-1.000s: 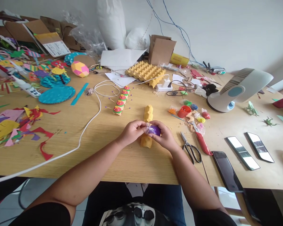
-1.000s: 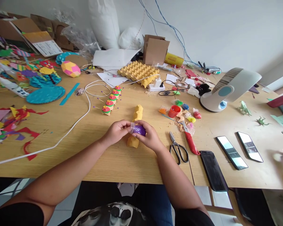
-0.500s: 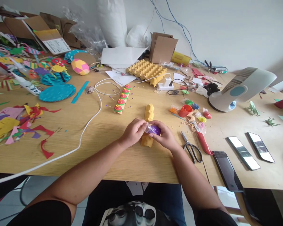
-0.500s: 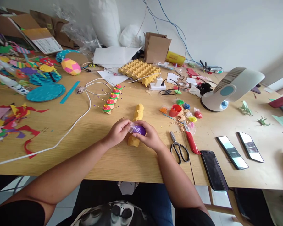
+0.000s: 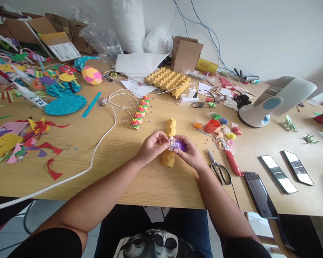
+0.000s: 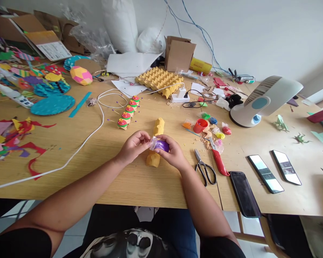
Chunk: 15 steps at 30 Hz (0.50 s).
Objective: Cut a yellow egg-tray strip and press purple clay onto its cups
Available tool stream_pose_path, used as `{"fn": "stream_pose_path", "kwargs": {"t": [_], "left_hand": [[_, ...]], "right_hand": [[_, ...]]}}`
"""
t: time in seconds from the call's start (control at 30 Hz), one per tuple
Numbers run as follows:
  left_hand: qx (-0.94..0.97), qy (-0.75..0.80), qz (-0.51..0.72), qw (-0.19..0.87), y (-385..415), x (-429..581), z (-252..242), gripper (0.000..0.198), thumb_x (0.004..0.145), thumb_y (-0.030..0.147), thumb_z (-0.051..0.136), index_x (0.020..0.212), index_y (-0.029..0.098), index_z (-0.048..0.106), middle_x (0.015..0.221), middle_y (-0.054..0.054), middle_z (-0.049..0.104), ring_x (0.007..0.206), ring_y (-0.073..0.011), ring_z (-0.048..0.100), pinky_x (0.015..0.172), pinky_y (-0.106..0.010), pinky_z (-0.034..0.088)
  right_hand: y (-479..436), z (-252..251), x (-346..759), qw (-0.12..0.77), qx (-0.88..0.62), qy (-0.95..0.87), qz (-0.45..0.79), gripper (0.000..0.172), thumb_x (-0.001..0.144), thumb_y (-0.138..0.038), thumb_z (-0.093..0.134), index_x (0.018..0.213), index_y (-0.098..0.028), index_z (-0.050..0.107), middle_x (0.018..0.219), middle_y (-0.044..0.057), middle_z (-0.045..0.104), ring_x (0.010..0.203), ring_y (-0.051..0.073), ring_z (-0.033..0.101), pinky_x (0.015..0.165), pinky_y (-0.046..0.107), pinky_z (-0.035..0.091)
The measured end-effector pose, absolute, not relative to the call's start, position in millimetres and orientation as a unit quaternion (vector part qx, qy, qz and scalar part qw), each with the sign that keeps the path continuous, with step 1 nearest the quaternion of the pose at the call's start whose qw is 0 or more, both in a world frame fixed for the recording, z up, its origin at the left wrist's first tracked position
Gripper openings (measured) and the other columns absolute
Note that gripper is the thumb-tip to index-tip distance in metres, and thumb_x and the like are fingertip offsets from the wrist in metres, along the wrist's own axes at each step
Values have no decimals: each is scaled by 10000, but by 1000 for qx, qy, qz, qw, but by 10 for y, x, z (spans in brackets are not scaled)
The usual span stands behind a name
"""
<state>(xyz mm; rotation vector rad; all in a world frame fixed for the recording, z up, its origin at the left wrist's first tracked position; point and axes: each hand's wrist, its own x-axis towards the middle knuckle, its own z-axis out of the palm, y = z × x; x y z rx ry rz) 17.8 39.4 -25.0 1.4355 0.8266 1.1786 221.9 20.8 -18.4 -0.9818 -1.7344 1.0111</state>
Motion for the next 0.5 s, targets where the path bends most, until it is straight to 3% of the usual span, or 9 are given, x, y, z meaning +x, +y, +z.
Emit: {"fn": "stream_pose_path", "kwargs": {"t": [0.5], "left_hand": [[633, 383, 499, 451, 405, 207, -305, 209, 832, 278, 719, 1012, 176, 753, 976, -58, 768, 878, -170, 693, 832, -297, 561]], "right_hand": [[216, -172, 2221, 395, -414, -781, 250, 449, 862, -316, 743, 1276, -250, 584, 1207, 98, 709, 1057, 244, 680, 923, 391, 551]]}}
